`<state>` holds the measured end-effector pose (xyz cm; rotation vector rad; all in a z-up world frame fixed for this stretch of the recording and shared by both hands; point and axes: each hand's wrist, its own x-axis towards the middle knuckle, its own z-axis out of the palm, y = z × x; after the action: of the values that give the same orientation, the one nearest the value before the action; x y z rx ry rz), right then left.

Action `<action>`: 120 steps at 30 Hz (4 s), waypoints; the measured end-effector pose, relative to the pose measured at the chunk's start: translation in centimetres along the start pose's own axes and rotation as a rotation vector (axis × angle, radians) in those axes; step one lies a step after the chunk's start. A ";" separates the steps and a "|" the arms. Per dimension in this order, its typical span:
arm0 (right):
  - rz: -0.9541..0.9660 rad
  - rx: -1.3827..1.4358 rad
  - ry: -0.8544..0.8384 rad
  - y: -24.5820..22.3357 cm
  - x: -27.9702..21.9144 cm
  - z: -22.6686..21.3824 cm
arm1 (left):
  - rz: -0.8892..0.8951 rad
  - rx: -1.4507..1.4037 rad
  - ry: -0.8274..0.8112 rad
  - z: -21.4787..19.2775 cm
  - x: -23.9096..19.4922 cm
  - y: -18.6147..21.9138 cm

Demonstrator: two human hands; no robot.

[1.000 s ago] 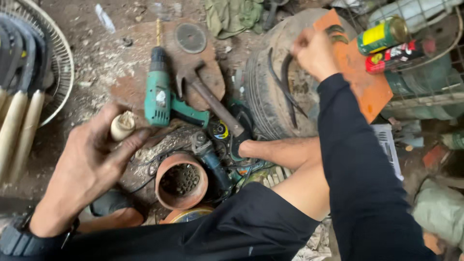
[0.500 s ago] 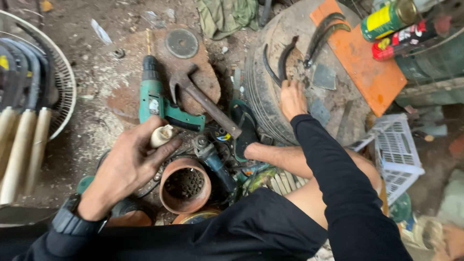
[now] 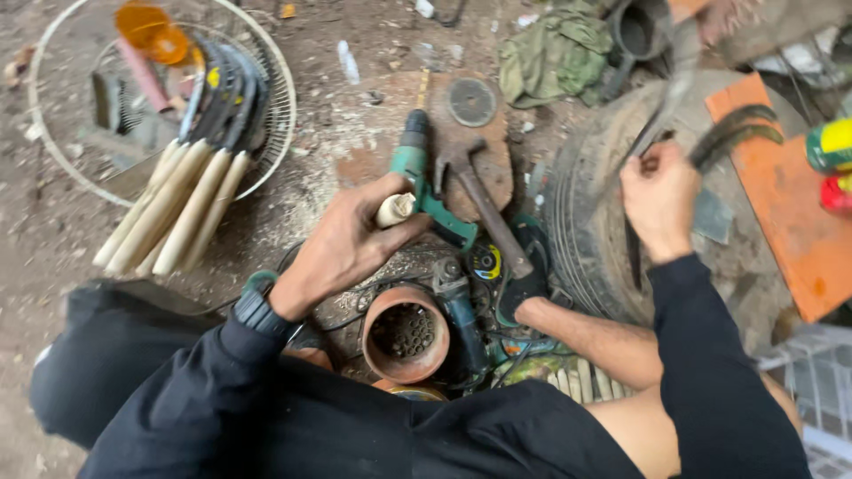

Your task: The person drills a hole into a wooden handle, then inserts a curved metal blade into the hole and taps it with a hammer to secure it. The person repeats this process for multiple handles, assembling them into finished tools.

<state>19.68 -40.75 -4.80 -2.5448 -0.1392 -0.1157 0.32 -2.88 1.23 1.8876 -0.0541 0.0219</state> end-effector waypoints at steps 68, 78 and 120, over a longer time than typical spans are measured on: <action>-0.072 0.835 -1.014 -25.1 -16.0 6.0 | 0.226 -1.209 0.482 -13.4 5.0 -2.8; -0.177 0.439 -0.872 -25.6 -17.3 6.7 | 0.301 -1.353 0.467 -13.5 6.0 -5.3; -0.023 0.986 -1.101 -25.1 -12.5 11.2 | 0.361 -0.528 0.263 -10.3 4.0 0.5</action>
<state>4.79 -14.70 -1.65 -1.3722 -0.4928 1.0750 4.39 6.62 5.10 1.3158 -0.1997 0.4588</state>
